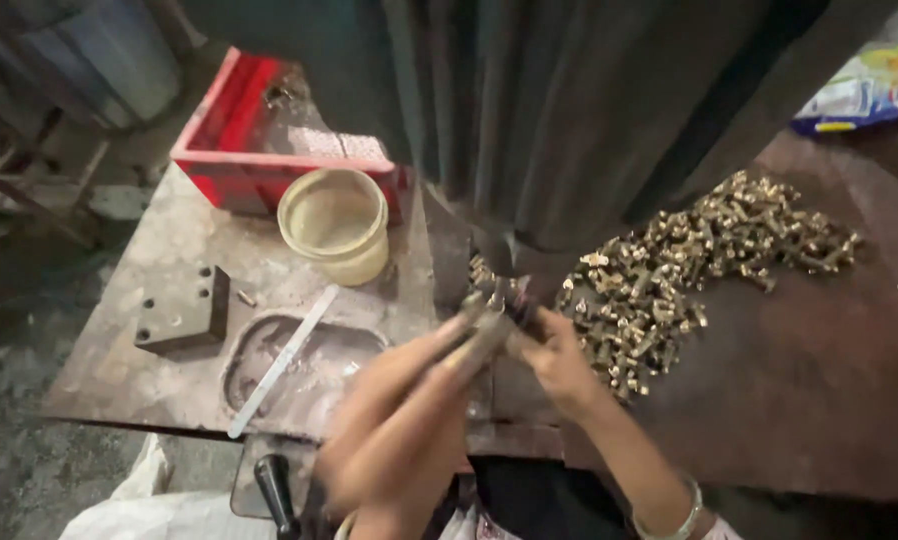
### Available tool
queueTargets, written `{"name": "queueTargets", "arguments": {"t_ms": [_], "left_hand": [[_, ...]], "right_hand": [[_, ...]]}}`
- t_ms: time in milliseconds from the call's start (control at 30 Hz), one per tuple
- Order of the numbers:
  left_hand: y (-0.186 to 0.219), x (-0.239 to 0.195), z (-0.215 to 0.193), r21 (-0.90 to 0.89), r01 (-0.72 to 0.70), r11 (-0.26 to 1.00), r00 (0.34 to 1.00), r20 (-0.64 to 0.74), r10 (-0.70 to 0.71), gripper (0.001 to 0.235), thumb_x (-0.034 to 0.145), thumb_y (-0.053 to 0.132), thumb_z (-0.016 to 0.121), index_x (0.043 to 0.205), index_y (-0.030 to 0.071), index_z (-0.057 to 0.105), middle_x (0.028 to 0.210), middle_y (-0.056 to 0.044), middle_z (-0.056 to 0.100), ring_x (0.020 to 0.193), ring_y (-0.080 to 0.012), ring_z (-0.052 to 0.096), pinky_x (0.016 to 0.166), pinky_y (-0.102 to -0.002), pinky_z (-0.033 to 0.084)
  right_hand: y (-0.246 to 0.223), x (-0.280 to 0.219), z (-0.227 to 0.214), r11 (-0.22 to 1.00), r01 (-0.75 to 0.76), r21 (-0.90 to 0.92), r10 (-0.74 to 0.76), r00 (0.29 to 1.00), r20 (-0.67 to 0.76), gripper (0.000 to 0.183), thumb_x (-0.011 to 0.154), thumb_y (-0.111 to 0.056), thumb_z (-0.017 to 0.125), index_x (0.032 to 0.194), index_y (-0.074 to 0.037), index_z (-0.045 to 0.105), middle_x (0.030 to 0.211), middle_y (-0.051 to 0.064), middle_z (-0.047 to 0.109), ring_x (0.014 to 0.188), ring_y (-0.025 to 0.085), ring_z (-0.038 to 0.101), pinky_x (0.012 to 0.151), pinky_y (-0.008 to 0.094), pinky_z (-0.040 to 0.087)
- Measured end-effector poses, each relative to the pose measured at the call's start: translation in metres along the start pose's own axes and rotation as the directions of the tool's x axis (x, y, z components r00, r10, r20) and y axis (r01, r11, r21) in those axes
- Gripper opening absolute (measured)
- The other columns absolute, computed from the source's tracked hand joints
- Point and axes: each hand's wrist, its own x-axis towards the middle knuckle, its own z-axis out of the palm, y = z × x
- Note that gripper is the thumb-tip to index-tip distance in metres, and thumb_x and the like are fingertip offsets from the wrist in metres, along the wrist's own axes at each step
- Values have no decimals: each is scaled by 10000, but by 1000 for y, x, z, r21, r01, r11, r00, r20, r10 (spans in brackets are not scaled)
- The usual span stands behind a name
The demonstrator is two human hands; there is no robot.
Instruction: Processing small brass T-junction fittings using a vertical industrial machine.
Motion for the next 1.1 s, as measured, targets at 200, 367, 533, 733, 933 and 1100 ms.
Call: {"name": "queueTargets", "arguments": {"t_ms": [200, 367, 533, 733, 933, 1100], "left_hand": [[-72, -58, 21, 52, 33, 998, 968, 247, -45, 307, 864, -21, 711, 1165, 36, 732, 1112, -153, 752, 1008, -272, 755, 867, -347, 603], [-82, -69, 9, 421, 338, 842, 662, 529, -530, 328, 837, 85, 750, 1164, 93, 752, 940, -165, 739, 844, -348, 698, 697, -439, 538], [-89, -79, -13, 218, 704, 676, 381, 688, -618, 295, 792, 224, 814, 1046, 92, 746, 840, -115, 775, 737, -266, 776, 690, -375, 593], [-149, -20, -51, 200, 631, 750, 682, 319, -658, 253, 847, 151, 763, 1083, 59, 752, 911, -120, 811, 794, -223, 771, 742, -321, 578], [-99, -67, -10, 278, 515, 811, 703, 405, -585, 332, 829, 54, 723, 1157, 92, 764, 914, -114, 755, 757, -258, 738, 697, -339, 572], [-44, -65, 33, 50, 549, 834, 756, 396, -522, 367, 799, 53, 789, 1163, 70, 750, 1047, -110, 722, 762, -236, 722, 655, -313, 572]], "right_hand": [[-21, -15, 10, 963, -17, -270, 31, 998, 45, 276, 922, -146, 714, 1180, -49, 733, 1041, -27, 771, 930, 73, 684, 832, 265, 565], [-2, -45, 19, 957, -91, -275, 114, 991, 68, 240, 920, -165, 723, 1120, -35, 743, 940, 29, 782, 800, 118, 692, 752, 309, 574], [-56, -75, 12, 766, 21, -643, 232, 923, 307, 298, 836, -152, 794, 1120, -70, 751, 846, 119, 780, 749, 181, 707, 711, 346, 569], [-12, -52, 12, 574, 373, -729, -105, 917, 386, 111, 782, -32, 692, 885, -10, 656, 1020, 215, 712, 1041, 386, 658, 874, 412, 531], [4, -38, 20, 434, 468, -770, -226, 884, 410, 159, 769, 52, 666, 921, 6, 666, 1059, 227, 687, 1218, 422, 575, 957, 419, 499], [-3, -38, 14, 895, -29, -445, 8, 999, -48, 297, 922, -72, 674, 1216, -30, 679, 1054, 154, 765, 979, 255, 720, 815, 339, 586]]}}
